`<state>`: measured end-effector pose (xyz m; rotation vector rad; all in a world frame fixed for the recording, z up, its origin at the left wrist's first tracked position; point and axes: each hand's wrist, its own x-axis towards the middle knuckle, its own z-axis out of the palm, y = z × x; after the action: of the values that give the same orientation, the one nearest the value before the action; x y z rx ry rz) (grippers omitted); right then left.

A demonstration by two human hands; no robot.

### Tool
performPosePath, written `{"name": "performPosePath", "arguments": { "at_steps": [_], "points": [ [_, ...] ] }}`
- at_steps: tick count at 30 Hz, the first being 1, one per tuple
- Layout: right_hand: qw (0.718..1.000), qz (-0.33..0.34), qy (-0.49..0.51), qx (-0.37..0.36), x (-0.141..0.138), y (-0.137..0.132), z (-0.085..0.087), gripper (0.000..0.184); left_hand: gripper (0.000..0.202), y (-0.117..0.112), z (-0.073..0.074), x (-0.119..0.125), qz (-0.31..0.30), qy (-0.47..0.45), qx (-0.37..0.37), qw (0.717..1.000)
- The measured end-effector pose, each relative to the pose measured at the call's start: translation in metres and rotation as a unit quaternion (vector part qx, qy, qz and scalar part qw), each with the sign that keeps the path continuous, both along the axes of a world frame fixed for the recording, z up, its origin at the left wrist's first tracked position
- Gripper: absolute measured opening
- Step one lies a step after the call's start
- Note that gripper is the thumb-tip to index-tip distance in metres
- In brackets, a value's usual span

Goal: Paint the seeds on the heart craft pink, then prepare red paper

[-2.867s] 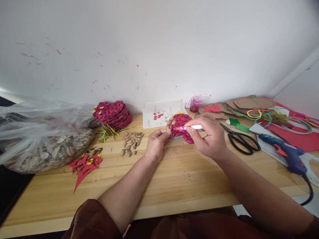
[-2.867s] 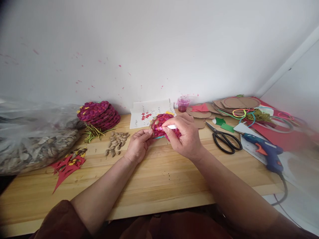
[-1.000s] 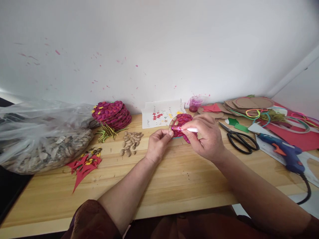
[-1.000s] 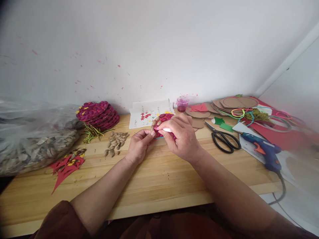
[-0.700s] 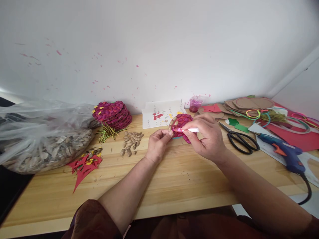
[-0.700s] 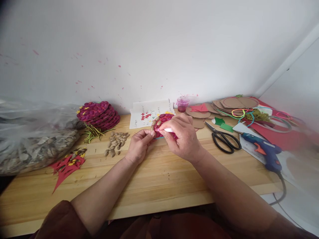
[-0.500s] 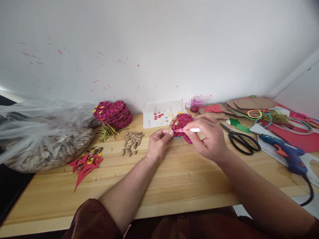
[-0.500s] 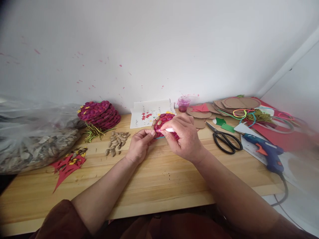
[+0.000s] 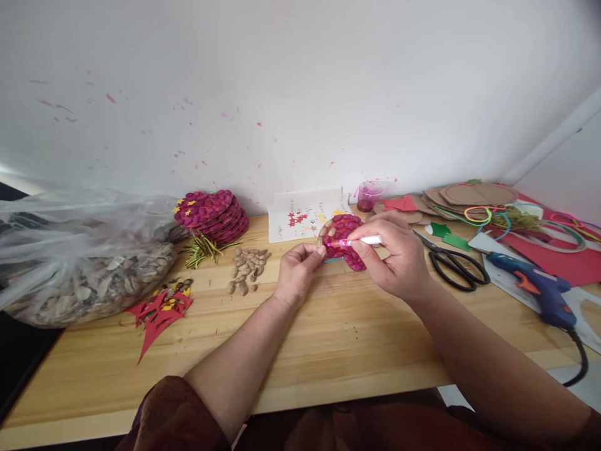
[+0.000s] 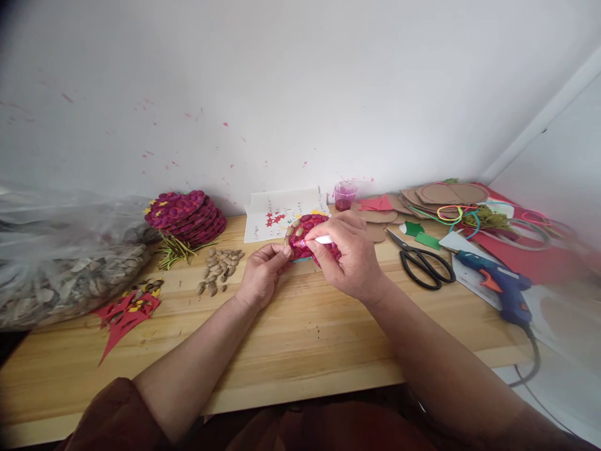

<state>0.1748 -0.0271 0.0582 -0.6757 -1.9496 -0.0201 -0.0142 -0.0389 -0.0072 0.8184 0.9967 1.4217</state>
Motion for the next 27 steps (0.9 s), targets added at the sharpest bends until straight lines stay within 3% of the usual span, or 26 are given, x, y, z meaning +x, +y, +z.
{"name": "performPosePath", "arguments": {
  "at_steps": [27],
  "points": [
    [0.999, -0.040, 0.007, 0.024, -0.0026, -0.0025, 0.0000, 0.005, 0.044, -0.0022, 0.0006, 0.0021, -0.006, 0.036, 0.036, 0.999]
  ]
}}
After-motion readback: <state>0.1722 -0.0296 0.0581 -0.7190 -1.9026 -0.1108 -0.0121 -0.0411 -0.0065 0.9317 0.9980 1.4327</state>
